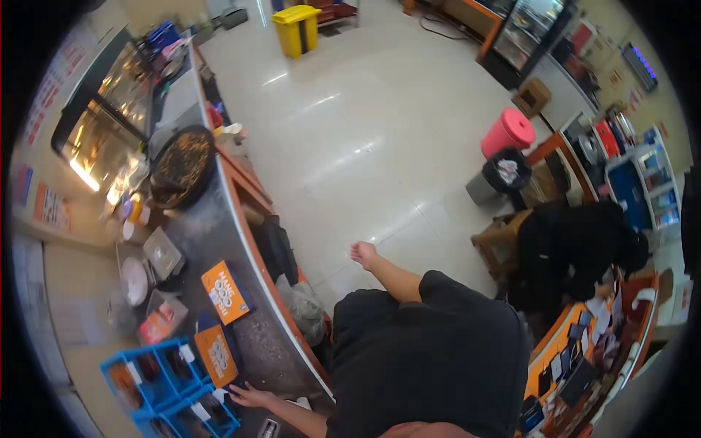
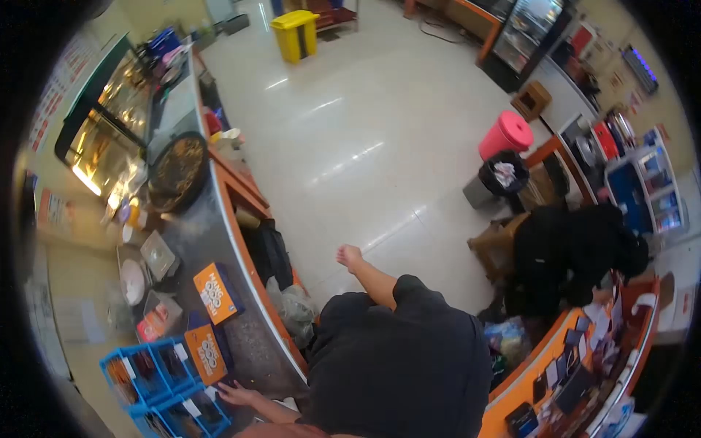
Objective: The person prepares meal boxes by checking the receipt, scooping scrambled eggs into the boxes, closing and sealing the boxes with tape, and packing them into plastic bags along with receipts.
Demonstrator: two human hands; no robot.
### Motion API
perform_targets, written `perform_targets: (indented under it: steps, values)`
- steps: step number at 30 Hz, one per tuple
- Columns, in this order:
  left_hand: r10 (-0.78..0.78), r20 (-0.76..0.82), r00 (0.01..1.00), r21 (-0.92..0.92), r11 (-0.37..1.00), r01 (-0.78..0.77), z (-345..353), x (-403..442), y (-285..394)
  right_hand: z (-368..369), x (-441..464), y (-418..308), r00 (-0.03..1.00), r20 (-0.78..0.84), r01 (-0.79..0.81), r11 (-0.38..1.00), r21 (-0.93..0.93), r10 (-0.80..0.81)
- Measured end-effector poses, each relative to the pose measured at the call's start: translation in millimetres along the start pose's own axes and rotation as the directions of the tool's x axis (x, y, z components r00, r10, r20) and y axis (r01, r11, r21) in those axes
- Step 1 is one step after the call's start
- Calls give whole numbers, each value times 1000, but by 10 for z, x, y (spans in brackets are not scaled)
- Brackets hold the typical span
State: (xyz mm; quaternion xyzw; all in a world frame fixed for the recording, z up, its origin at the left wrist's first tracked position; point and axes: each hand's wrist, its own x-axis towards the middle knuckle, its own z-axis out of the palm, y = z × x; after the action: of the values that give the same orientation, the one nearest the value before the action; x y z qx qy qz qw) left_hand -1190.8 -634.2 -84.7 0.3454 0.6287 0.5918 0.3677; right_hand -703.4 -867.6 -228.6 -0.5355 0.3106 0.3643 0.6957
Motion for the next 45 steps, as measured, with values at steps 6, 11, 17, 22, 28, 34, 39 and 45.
perform_targets:
  steps: [6,11,17,22,28,34,39,45]
  values:
    - [-9,14,1000,38,999,8,49,2,165,-3150,1879,-143,862,-480,500,419,758,-161]
    - [10,13,1000,54,998,-11,92,-81,191,-2925,-442,-2706,537,-650,838,429,337,-538]
    - [123,174,977,35,991,-131,-141,-178,-1,-886,207,-1537,801,48,598,794,-103,-597]
    - [25,-50,998,60,998,-22,-477,-708,46,1183,-914,219,385,923,747,581,-324,20]
    - [314,-330,890,288,932,-221,-336,-1047,-37,2027,-2360,1299,-86,951,919,393,-40,297]
    - [288,-366,885,416,901,-121,27,-1321,231,2364,-2536,1736,-161,955,924,378,57,249]
    - [-110,-475,873,107,978,182,66,-1441,88,2713,-2438,1758,-146,843,857,492,-153,517]
    - [16,-203,979,111,994,6,-18,-1406,266,2686,-2078,1573,-109,731,901,377,-213,674]
